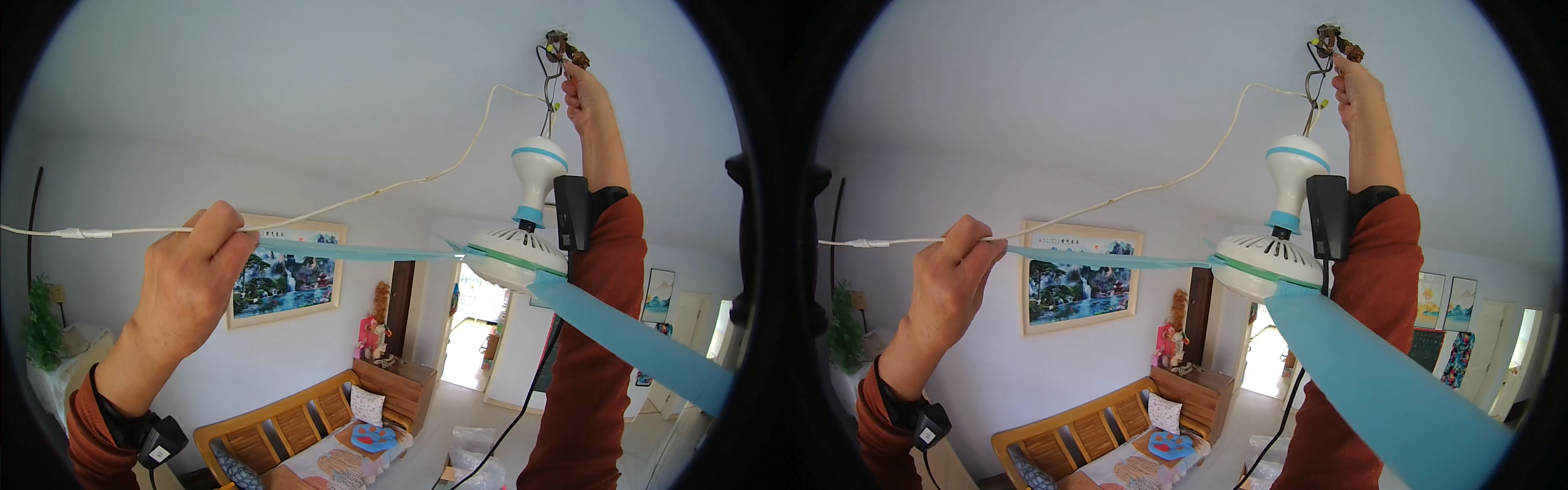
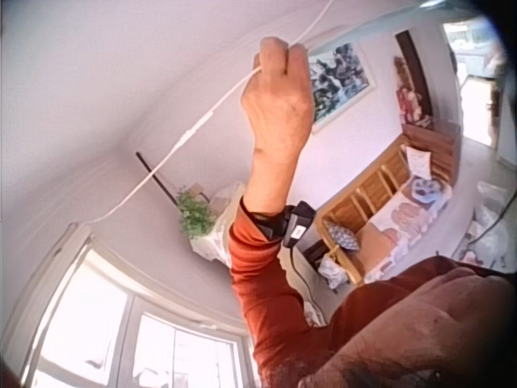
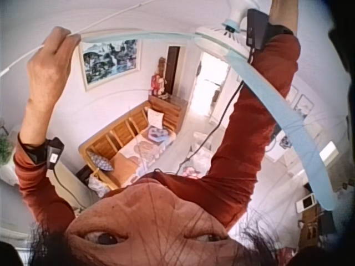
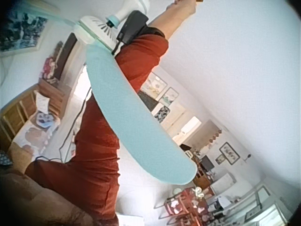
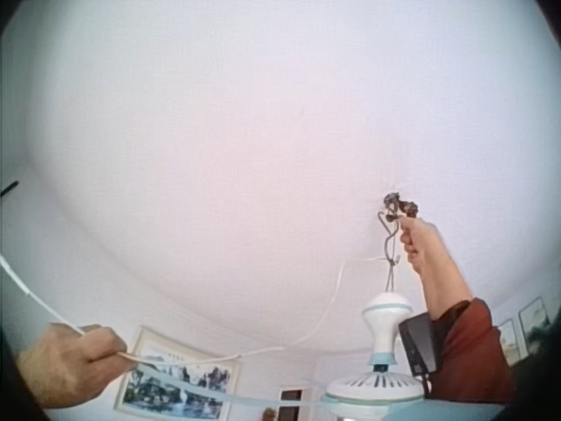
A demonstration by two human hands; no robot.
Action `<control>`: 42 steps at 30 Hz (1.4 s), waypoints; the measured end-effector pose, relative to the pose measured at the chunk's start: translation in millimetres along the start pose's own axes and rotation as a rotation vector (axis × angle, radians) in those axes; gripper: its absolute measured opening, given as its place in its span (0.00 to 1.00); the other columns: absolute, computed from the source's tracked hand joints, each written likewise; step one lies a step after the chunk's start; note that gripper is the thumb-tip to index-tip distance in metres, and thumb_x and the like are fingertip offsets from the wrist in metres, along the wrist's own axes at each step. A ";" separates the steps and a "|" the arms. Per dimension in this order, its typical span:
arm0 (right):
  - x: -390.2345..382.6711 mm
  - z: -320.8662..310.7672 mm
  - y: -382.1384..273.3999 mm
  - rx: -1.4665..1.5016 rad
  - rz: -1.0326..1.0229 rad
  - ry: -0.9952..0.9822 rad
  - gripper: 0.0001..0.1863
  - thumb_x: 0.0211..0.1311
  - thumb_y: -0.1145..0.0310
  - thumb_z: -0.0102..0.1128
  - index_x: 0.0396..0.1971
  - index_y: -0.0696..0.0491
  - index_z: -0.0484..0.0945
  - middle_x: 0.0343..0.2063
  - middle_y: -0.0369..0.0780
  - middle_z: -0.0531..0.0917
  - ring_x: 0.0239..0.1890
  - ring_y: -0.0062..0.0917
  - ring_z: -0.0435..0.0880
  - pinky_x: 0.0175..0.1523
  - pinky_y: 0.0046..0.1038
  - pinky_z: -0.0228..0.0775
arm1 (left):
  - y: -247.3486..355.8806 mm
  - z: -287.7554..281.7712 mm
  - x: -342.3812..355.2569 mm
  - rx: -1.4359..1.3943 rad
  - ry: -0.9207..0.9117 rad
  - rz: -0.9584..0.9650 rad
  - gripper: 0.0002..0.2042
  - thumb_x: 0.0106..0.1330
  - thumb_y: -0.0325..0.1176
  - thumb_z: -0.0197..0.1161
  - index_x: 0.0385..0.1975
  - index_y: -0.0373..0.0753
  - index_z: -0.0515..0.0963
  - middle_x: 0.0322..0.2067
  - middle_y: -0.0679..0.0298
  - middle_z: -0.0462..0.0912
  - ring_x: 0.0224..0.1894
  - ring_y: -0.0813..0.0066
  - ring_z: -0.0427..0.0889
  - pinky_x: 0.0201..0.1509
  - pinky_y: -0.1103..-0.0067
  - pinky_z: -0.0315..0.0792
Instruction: The person stands on a chair and connects the ceiling fan's power cord to the ceiling wiring. They use pliers to strip and twist wires, then secure the fan to the ceiling mount. The fan is left hanging and operational at the end.
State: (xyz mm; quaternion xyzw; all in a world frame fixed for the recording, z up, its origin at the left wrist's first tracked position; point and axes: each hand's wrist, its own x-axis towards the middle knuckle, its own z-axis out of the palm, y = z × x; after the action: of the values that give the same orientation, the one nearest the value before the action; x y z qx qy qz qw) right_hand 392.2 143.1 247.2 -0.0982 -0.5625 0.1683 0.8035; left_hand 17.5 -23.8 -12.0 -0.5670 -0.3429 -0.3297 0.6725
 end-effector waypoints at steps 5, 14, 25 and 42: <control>-5.3 6.8 15.8 -0.398 -0.439 0.311 0.12 0.51 0.57 0.63 0.24 0.49 0.74 0.18 0.31 0.73 0.19 0.15 0.65 0.25 0.20 0.57 | 2.2 -2.5 3.7 0.009 -0.012 0.002 0.08 0.45 0.19 0.66 0.24 0.32 0.74 0.26 0.61 0.70 0.20 0.71 0.73 0.20 0.79 0.69; -7.8 -1.2 15.2 -0.118 -0.307 0.114 0.16 0.56 0.54 0.59 0.28 0.53 0.73 0.18 0.30 0.74 0.20 0.15 0.67 0.24 0.19 0.58 | 7.4 -7.0 8.5 0.008 -0.006 -0.006 0.08 0.46 0.19 0.66 0.24 0.32 0.74 0.25 0.61 0.69 0.20 0.70 0.73 0.20 0.79 0.69; -35.3 -1.0 3.3 0.045 -0.189 0.003 0.16 0.52 0.55 0.63 0.26 0.51 0.72 0.16 0.29 0.68 0.15 0.10 0.58 0.17 0.14 0.45 | 7.8 -7.2 5.7 0.020 -0.015 -0.013 0.07 0.47 0.19 0.65 0.24 0.32 0.74 0.25 0.61 0.70 0.20 0.69 0.73 0.21 0.79 0.69; -8.6 -2.9 8.3 0.192 -0.002 -0.245 0.09 0.58 0.64 0.57 0.21 0.46 0.69 0.15 0.27 0.70 0.11 0.07 0.56 0.13 0.13 0.36 | 6.7 -17.1 4.5 0.005 -0.044 -0.015 0.08 0.42 0.22 0.58 0.25 0.33 0.73 0.26 0.62 0.66 0.24 0.69 0.73 0.20 0.77 0.68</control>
State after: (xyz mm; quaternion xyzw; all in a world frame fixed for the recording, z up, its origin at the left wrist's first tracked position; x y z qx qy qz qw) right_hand 390.9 147.6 235.8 0.0009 -0.6379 0.2310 0.7347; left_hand 27.1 -40.0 -13.9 -0.5698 -0.3627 -0.3214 0.6637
